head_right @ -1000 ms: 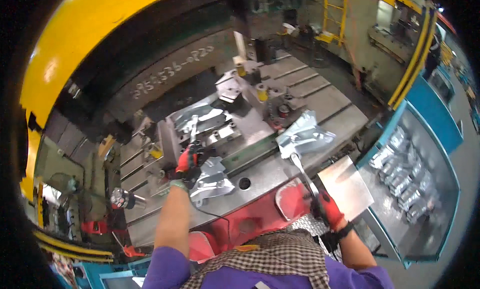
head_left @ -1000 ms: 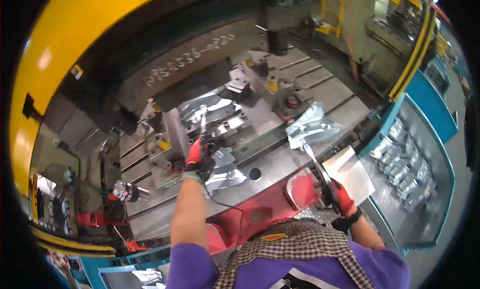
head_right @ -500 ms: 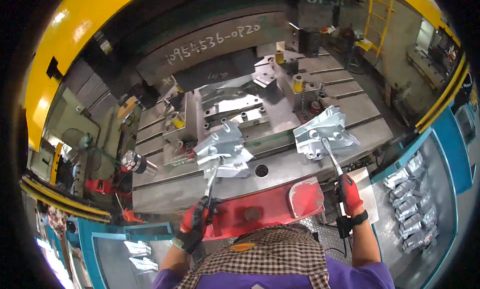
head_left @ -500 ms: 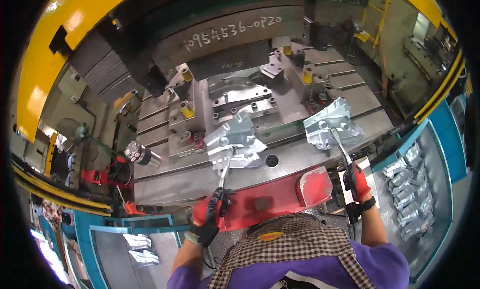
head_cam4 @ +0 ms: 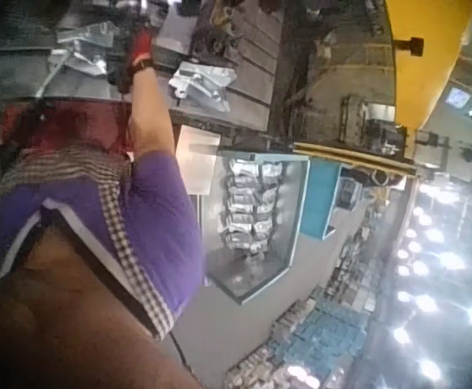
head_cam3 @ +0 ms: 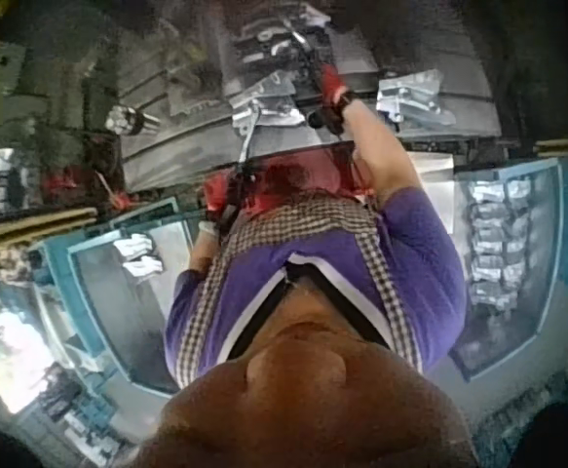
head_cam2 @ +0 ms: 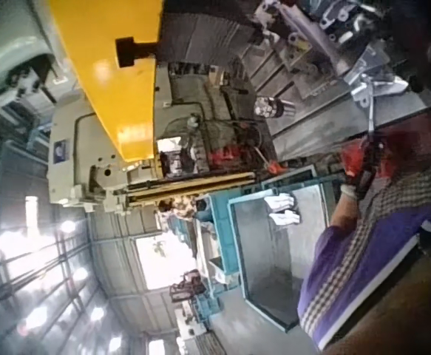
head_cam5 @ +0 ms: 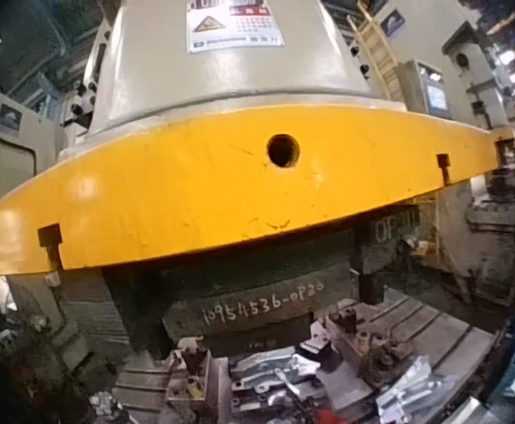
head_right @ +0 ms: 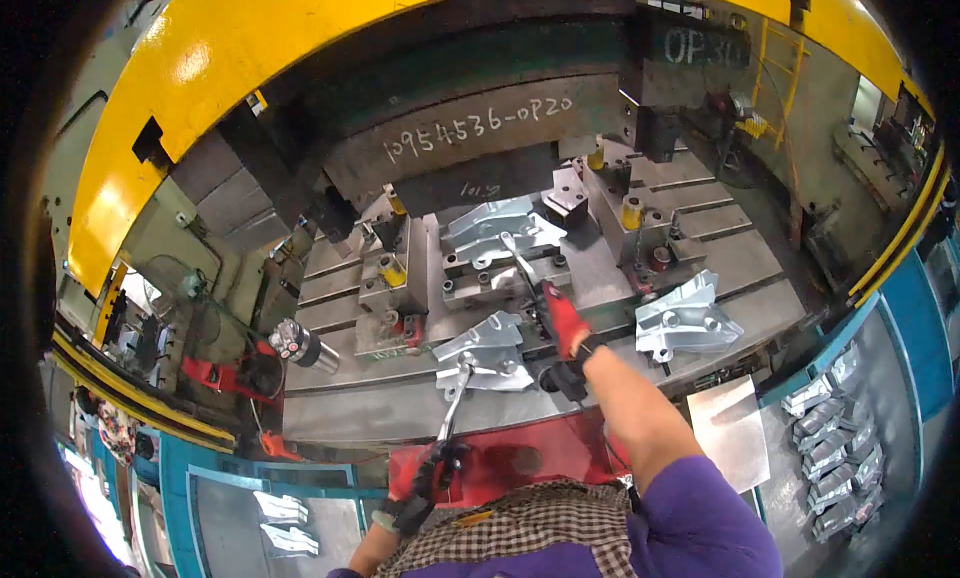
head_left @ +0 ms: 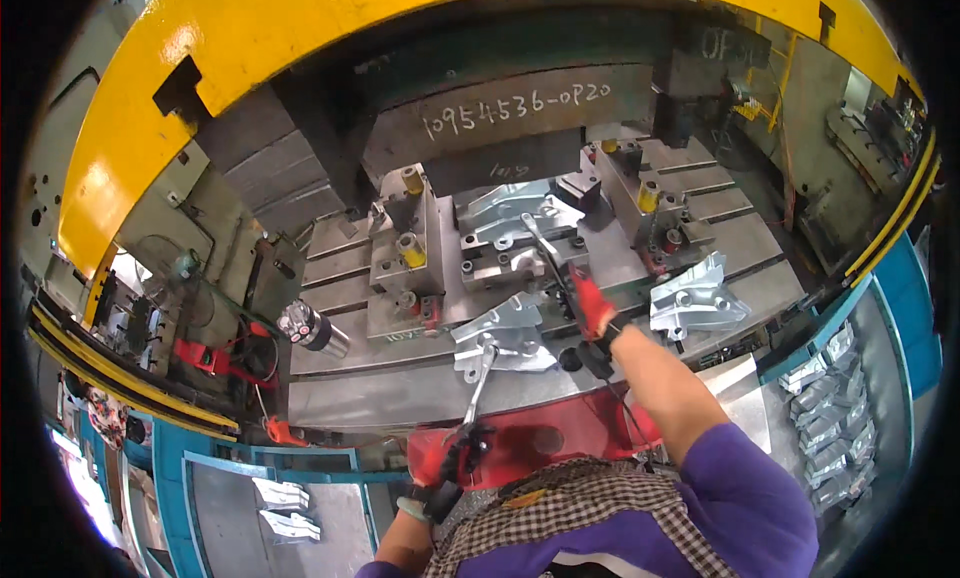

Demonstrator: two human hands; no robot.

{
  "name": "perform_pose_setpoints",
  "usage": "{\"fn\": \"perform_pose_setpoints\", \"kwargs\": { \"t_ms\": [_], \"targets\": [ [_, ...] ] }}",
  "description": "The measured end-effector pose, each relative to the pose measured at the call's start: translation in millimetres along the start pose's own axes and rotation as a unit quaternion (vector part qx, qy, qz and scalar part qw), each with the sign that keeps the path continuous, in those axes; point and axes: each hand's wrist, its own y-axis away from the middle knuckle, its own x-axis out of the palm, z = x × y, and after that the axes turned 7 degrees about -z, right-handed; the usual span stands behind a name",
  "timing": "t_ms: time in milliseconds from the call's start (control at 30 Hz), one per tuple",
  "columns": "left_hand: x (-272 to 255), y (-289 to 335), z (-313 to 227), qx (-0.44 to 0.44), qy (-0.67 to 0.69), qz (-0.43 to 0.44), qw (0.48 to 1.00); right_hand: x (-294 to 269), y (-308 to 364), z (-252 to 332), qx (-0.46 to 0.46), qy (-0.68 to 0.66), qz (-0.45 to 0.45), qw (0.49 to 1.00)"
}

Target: Operating a heavy industrial press to shape or cut metal components.

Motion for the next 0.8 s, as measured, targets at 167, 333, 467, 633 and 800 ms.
{"fn": "perform_pose_setpoints", "kwargs": {
  "t_ms": [167, 333, 467, 633, 800],
  "targets": [
    [-27.9, 7.7, 16.2, -0.078, -0.016, 0.046, 0.996, 16.9, -97.2, -14.6, -0.129, 0.245, 0.052, 0.96],
    [-27.5, 16.3, 15.3, -0.081, 0.017, 0.054, 0.995, 31.1, -99.2, 10.4, -0.186, 0.374, -0.041, 0.908],
    [-48.0, 15.4, 27.5, -0.068, -0.101, 0.164, 0.979, 3.2, -28.1, 20.4, -0.281, 0.432, -0.017, 0.857],
    [-81.8, 45.3, 84.7, -0.106, -0.215, 0.166, 0.956, -114.1, 96.3, -10.8, -0.074, 0.324, 0.296, 0.895],
    [-57.2, 55.9, 67.1, 0.188, -0.589, 0.093, 0.78, -213.8, 200.3, -96.0, -0.117, 0.43, 0.271, 0.853]
  ]
}}
